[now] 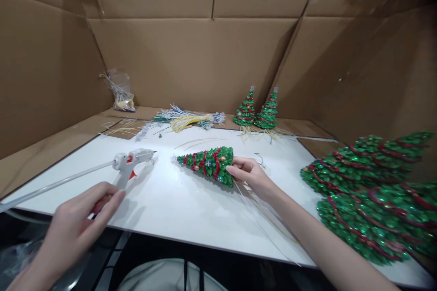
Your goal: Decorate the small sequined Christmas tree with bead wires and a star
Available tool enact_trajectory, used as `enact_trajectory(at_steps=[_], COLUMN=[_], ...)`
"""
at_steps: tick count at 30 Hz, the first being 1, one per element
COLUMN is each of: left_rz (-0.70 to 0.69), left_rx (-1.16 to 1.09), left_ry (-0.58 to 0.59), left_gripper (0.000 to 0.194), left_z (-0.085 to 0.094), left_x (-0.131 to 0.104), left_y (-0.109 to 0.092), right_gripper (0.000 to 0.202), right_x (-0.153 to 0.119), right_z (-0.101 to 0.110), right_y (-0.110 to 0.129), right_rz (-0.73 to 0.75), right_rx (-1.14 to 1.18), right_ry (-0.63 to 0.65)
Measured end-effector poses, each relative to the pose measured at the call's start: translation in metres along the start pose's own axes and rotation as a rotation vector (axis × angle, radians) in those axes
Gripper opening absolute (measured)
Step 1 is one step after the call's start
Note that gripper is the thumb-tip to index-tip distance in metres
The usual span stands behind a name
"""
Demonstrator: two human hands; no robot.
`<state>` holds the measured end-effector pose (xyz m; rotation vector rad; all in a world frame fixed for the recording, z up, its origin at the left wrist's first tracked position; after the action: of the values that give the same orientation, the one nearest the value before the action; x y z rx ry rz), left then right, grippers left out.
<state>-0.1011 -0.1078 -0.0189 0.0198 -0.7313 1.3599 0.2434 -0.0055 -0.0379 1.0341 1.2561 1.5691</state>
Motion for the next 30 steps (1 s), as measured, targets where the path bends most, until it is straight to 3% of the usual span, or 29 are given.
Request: enact_trajectory(at_steps=[2, 7, 12, 18, 24, 30], left_rz=[-0.198, -0.472, -0.644, -0.741, -0.822, -0.853], left_rx=[-0.109, -0.202, -0.121, 0.034, 0.183, 0.174], left_ry=[0.08, 0.163, 0.072, -0.093, -0.137, -0.172], left_gripper=[0.014, 0.014, 0.018, 0.02, 0.026, 0.022], left_z=[-0.007, -0.04, -0.074, -0.097, -0.095, -0.096], left_x=[0.007, 0.045, 0.075, 0.087, 0.09, 0.092], left_y=[-0.016, -0.068, -0.103, -0.114, -0.123, -0.133], right_gripper=[0.041, 0.041, 0.04, 0.04, 0.038, 0.039], right_x=[0.0, 0.0, 0.0, 0.0, -0.001, 0.0], right_z=[0.0, -0.001, -0.001, 0.0, -0.001, -0.001], right_y=[0.0, 0.0, 0.001, 0.002, 0.002, 0.001], right_rz=[0.001, 0.009, 0.002, 0.024, 0.043, 0.018], right_rx=[-0.001, 0.019, 0.033, 0.025, 0.048, 0.072], right_ry=[0.002, -0.004, 0.013, 0.027, 0.046, 0.044])
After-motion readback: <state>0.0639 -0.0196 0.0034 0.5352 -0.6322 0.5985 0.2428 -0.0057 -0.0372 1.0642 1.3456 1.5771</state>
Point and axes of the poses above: each hand's wrist, its own x-axis towards the middle knuckle, its own z-axis out of the back of the hand, y = z × x, the point moved 1 cm from there along x, towards the middle knuckle, and after that the axes turned 2 degrees about -y, right-handed, at the moved point
